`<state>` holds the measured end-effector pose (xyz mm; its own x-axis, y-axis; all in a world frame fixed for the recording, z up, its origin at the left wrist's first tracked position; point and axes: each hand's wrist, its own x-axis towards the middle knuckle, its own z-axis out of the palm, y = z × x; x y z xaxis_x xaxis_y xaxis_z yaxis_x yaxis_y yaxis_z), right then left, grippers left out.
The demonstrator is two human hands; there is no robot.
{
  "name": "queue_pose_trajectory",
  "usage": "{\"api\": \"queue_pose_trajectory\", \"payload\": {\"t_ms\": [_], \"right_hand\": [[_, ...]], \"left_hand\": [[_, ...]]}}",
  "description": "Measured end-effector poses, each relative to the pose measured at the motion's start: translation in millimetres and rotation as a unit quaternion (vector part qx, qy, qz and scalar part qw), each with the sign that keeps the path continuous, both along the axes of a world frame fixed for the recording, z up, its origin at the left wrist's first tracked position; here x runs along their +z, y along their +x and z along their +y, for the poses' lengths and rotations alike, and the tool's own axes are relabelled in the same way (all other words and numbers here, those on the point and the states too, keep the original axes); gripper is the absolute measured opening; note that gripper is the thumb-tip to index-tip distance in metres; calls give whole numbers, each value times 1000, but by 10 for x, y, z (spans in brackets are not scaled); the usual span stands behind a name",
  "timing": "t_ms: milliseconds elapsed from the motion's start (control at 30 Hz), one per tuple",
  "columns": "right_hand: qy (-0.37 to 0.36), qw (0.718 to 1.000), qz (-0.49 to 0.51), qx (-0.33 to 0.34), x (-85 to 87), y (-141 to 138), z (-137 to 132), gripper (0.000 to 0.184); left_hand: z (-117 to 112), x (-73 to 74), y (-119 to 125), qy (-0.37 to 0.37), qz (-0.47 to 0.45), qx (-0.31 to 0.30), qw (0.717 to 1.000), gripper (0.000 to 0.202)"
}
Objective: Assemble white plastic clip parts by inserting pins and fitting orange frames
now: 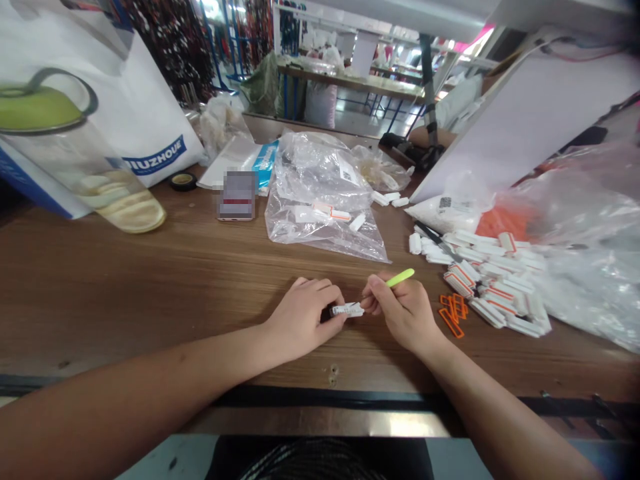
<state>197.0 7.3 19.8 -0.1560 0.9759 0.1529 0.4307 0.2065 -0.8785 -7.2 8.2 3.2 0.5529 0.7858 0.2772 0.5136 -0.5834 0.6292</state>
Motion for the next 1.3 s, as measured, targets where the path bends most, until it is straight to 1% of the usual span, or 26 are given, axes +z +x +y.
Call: {"api": "queue_pose_trajectory", "payload": {"t_ms": [267, 400, 567, 700, 967, 1100, 1300], "right_hand": [[-8, 1000, 22, -11, -10, 3, 15, 42], [-7, 1000, 15, -10, -11, -8, 22, 42], [9, 1000, -7, -13, -12, -7, 11, 41], [21, 1000, -7, -17, -14, 3, 2, 42], [11, 1000, -10, -8, -21, -6, 5, 41], [17, 999, -37, 1, -12, 3, -14, 40], [45, 989, -131, 49, 62, -36, -61, 41]], "left_hand": [[-5, 4, 7, 1, -4, 0, 1000, 7], [-1, -7, 5, 1, -6, 0, 1000, 7], [2, -6, 0, 5, -2, -1, 1000, 7], [4, -7, 5, 3, -6, -1, 1000, 8], [5, -15, -3, 3, -3, -2, 1000, 9], [1, 2, -4, -2, 2, -1, 1000, 10], [3, -4, 1, 0, 14, 0, 1000, 9]]}}
